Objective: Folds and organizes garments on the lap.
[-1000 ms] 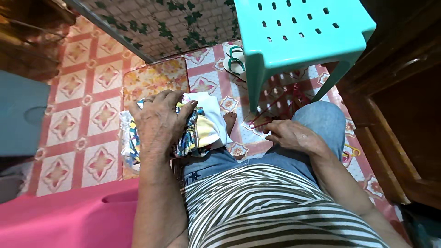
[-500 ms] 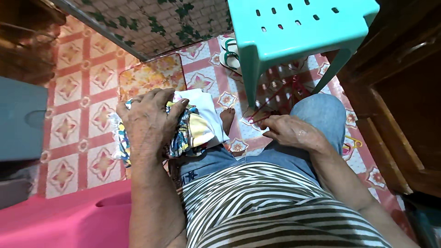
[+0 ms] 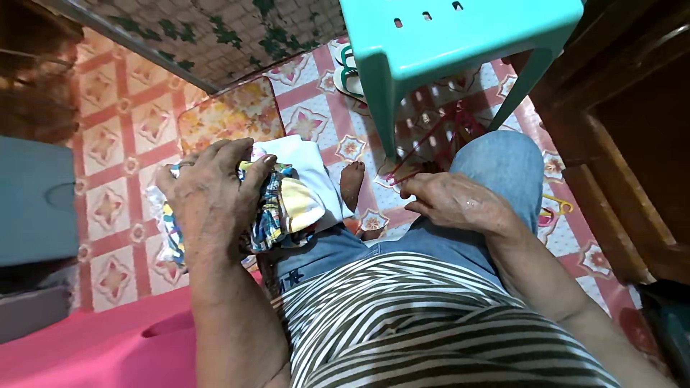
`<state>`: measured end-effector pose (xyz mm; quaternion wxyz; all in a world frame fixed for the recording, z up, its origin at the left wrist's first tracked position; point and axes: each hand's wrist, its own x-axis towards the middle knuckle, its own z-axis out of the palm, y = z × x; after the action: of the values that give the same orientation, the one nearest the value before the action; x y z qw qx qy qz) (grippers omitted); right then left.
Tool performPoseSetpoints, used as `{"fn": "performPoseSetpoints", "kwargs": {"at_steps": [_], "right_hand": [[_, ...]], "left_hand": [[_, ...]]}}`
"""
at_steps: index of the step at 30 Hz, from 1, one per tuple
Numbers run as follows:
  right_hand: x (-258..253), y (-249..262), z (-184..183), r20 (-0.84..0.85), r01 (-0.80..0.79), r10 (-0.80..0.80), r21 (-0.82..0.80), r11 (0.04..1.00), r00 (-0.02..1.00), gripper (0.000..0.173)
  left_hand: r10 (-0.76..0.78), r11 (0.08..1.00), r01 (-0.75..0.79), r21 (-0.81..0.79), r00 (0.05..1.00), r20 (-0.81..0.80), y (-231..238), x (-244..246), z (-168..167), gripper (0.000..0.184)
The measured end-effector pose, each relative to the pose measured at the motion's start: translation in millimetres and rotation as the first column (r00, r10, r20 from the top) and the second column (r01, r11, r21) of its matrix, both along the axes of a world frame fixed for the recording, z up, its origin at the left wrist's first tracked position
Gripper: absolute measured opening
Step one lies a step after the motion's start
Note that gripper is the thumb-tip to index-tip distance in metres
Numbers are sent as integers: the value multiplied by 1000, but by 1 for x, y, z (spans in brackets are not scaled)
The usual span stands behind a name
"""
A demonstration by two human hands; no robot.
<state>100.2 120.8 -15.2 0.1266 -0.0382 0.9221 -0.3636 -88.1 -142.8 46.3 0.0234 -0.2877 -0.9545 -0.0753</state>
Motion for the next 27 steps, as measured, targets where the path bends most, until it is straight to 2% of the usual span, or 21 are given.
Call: {"fn": "performPoseSetpoints", "kwargs": {"at_steps": [27], "right_hand": [[7, -1, -2, -123, -5, 0, -40, 999, 992, 21]], "left_hand": [[-5, 999, 4, -35, 1000, -30, 1, 0, 2, 58]]}}
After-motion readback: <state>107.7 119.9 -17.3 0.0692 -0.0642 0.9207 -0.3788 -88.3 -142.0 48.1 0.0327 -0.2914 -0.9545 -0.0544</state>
